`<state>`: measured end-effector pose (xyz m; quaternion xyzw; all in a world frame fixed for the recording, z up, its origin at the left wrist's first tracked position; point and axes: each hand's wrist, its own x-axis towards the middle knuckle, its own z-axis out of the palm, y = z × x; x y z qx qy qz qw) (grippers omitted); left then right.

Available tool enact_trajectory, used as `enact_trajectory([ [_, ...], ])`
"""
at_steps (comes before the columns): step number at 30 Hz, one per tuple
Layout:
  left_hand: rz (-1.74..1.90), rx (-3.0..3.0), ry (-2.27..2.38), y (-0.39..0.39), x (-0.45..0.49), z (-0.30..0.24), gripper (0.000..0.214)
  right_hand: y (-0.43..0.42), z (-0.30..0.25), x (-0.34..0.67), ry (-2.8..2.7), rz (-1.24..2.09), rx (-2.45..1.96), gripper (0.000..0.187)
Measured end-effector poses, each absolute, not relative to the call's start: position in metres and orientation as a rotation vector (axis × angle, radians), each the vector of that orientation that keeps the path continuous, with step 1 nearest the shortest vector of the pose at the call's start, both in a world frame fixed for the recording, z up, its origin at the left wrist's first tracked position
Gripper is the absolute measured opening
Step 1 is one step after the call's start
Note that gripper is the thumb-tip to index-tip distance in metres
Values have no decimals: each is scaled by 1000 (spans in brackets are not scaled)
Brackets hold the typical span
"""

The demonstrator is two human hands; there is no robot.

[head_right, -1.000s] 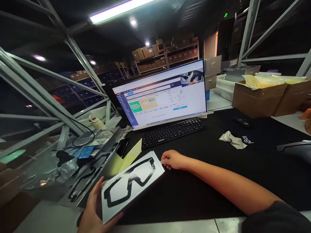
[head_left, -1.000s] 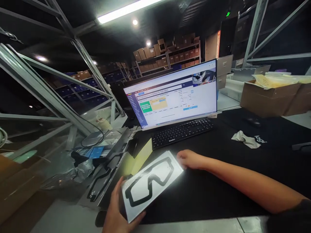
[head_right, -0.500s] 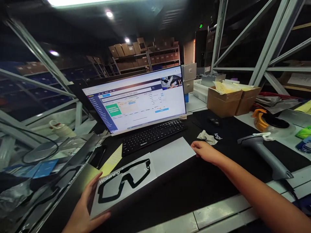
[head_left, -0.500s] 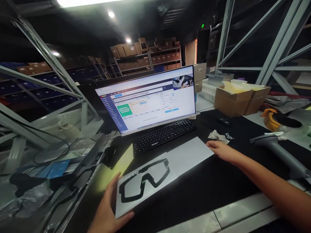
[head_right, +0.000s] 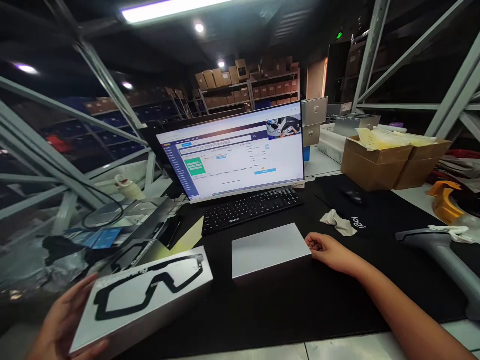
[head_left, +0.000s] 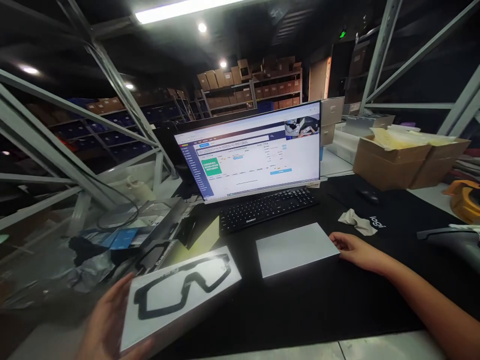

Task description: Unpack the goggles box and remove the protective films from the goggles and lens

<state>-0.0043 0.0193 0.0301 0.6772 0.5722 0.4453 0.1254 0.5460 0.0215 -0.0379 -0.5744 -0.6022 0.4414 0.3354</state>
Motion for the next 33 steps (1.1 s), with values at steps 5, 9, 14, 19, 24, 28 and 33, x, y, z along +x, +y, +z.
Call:
enact_trajectory([
  [5, 1023, 2208, 1591, 27, 29, 69, 110, 25, -23, 555, -1695, 1282, -1206, 123],
  [9, 709, 2547, 1553, 60, 71, 98, 102, 36, -17, 535, -1805, 1077, -1265, 136],
  [14, 389, 2636, 1524, 97, 108, 109, 109, 37, -14, 517, -1663, 816, -1396, 116],
  [19, 342, 2700, 1502, 101, 101, 109, 113, 13, -6, 512, -1630, 487, -1476, 106],
  [24, 167, 2685, 1589, 95, 95, 132, 112, -12, -13, 485, -1877, 82, -1271, 93],
  [28, -47, 2706, 1675, 107, 99, 144, 111, -24, -15, 472, -1991, -158, -1051, 82],
  [33, -158, 2659, 1734, 127, 98, 141, 113, -40, -9, 468, -2024, -672, -869, 57],
])
